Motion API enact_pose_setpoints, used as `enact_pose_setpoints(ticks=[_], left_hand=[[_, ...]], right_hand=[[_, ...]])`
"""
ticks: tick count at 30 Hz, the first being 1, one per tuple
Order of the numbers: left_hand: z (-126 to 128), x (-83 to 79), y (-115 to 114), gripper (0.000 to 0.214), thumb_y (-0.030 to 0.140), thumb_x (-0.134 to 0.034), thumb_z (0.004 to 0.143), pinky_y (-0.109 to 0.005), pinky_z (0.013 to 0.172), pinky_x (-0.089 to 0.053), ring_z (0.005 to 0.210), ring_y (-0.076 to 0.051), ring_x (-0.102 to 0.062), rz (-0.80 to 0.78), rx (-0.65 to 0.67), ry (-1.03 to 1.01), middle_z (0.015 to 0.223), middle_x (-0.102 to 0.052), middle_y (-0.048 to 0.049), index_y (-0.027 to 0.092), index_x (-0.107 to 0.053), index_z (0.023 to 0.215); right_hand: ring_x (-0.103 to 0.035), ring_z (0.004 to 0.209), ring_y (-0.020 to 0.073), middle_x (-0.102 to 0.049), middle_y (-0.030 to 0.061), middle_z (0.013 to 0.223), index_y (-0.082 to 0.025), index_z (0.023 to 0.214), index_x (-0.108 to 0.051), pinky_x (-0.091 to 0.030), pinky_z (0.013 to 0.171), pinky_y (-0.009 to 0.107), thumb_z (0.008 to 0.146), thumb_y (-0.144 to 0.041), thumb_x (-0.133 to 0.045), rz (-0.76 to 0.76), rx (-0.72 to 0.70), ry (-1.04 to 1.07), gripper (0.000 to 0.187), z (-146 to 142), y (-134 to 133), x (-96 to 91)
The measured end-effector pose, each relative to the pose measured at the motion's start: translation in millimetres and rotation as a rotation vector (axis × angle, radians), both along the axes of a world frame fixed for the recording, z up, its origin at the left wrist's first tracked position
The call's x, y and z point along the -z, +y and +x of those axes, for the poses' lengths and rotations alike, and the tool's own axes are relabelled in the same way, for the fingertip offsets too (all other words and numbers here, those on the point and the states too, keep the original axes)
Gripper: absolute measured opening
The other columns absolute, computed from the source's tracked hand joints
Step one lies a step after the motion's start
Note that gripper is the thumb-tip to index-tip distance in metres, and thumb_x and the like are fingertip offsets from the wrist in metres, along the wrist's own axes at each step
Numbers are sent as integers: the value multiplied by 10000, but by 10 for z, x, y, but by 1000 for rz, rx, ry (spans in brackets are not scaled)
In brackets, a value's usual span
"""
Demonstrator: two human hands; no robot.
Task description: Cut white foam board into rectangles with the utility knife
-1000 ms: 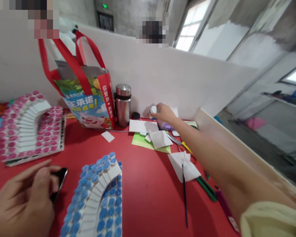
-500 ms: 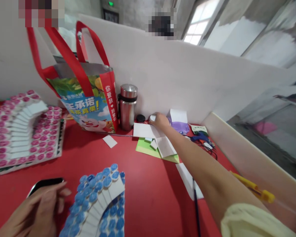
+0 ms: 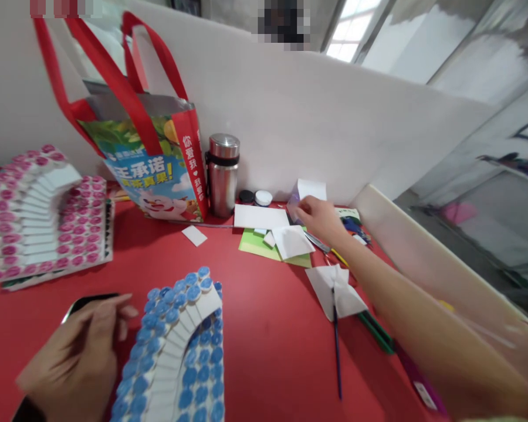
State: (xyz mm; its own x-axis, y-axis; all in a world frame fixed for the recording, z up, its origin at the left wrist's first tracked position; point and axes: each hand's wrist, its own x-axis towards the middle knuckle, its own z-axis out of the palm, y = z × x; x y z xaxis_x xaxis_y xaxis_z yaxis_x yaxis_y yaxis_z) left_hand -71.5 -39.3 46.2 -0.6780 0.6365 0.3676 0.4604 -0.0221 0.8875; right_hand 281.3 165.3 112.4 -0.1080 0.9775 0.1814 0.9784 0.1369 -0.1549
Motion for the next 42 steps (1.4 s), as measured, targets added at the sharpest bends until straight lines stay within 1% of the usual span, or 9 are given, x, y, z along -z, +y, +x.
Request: enact_pose_setpoints(ticks=[3, 6, 9, 15, 24, 27, 31, 35, 42], left_hand=[[-6, -68, 0, 177, 296, -626, 847, -253, 485, -437, 527, -141, -558, 32, 55, -63, 634, -649, 29, 242, -722, 709], [23, -89, -2, 172, 262, -626, 834, -240, 474, -417, 499, -126, -544, 59, 43, -82, 625, -647, 30, 217, -720, 698], [41, -72, -10, 144, 246, -635, 810, -236, 474, -428, 480, -120, -549, 61, 65, -84, 615, -656, 33, 207, -740, 721], [21, -30, -17, 121, 258, -655, 798, -224, 459, -434, 476, -106, -540, 84, 54, -47, 633, -672, 44, 217, -749, 734], [-7, 21, -10, 164, 317, -662, 837, -215, 459, -416, 464, -90, -524, 111, 102, -44, 611, -647, 45, 181, -739, 791], [-10, 26, -19, 158, 304, -663, 842, -218, 464, -420, 473, -91, -527, 104, 113, -38, 615, -647, 39, 176, -746, 798], [-22, 36, -39, 202, 338, -649, 876, -214, 481, -435, 488, -87, -535, 67, 138, -40, 647, -662, 31, 162, -748, 858], [-54, 93, -55, 198, 336, -639, 894, -226, 511, -453, 527, -99, -553, 45, 148, -13, 686, -671, 21, 171, -748, 885], [-86, 188, -69, 229, 384, -617, 922, -247, 552, -463, 563, -111, -555, 9, 176, -36, 723, -658, 8, 192, -742, 904]], right_hand=[[-643, 698, 221, -691, 77, 715, -193, 748, -665, -342, 600, 294, 965, -419, -496, -165, 35, -225, 356, 292, -870, -82], [-661, 671, 240, -698, 89, 704, -205, 730, -630, -304, 561, 302, 982, -465, -479, -390, 131, -282, 393, 419, -1698, 44], [-702, 736, 276, -736, 126, 791, -191, 805, -640, -320, 564, 307, 974, -497, -502, -492, 230, -244, 376, 378, -2191, 281], [-708, 737, 250, -754, 126, 823, -177, 777, -643, -349, 564, 286, 955, -348, -499, -459, 338, -127, 285, 291, -2327, 534], [-693, 749, 225, -737, 93, 777, -190, 725, -602, -399, 621, 274, 845, -235, -544, -490, 355, -19, 141, 298, -2343, 575], [-682, 719, 222, -726, 82, 752, -200, 728, -580, -403, 620, 281, 842, -230, -530, -445, 303, 12, 129, 255, -2356, 463], [-648, 628, 195, -704, 41, 697, -207, 770, -600, -389, 576, 277, 837, -279, -531, -360, 148, 85, 120, 124, -2123, 58], [-673, 722, 224, -730, 83, 780, -172, 911, -673, -396, 614, 291, 860, -288, -531, -104, -9, -138, 190, -158, -1299, -311], [-684, 1016, 285, -731, 203, 1091, -88, 1104, -696, -463, 751, 297, 886, -195, -535, -126, -208, -492, 292, -631, 510, -185]])
